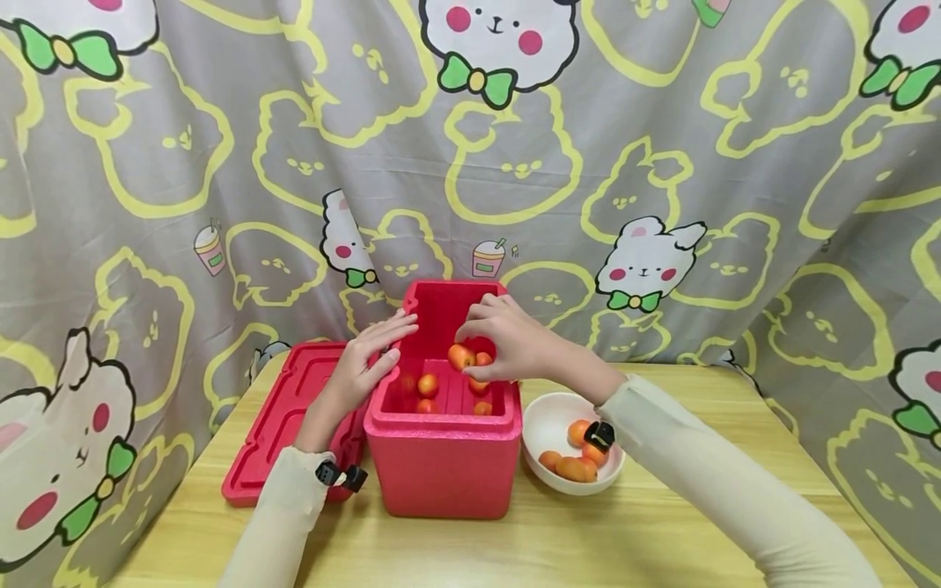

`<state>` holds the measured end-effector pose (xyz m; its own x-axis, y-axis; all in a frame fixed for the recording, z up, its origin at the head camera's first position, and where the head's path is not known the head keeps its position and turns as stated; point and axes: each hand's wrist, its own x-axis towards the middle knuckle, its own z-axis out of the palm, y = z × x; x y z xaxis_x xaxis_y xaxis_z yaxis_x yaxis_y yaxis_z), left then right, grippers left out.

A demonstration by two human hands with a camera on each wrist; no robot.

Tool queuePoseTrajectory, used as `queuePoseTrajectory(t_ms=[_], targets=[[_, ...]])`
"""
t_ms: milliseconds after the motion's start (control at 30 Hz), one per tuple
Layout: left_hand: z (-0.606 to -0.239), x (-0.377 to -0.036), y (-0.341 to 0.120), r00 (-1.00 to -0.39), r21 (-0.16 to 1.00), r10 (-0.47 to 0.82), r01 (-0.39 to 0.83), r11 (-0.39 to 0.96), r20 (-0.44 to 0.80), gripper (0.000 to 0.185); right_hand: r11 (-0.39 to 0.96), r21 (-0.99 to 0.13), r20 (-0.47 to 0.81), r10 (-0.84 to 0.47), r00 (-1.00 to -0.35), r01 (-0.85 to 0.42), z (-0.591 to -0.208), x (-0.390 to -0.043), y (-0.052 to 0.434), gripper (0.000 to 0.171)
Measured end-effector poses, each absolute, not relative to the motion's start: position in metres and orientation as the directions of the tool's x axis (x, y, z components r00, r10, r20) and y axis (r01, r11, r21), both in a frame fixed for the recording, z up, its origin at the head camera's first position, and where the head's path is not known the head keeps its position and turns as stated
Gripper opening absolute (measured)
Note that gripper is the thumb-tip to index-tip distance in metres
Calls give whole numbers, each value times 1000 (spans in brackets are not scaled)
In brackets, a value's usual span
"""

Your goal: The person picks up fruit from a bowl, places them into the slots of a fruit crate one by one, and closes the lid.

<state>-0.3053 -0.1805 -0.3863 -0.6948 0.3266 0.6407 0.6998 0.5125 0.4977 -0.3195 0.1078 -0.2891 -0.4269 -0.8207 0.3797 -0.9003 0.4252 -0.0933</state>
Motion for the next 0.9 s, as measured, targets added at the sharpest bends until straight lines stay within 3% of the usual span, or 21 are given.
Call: queuePoseTrajectory(t_ms=[333,900], targets=[[-388,-307,-181,-690,490,327,703,515,646,48,457,-82,345,-821,-456,-886,-291,-320,107,44],[-388,-307,-180,-693,491,323,699,520,644,49,444,-79,369,-819,-440,-893,-290,-324,106,46]])
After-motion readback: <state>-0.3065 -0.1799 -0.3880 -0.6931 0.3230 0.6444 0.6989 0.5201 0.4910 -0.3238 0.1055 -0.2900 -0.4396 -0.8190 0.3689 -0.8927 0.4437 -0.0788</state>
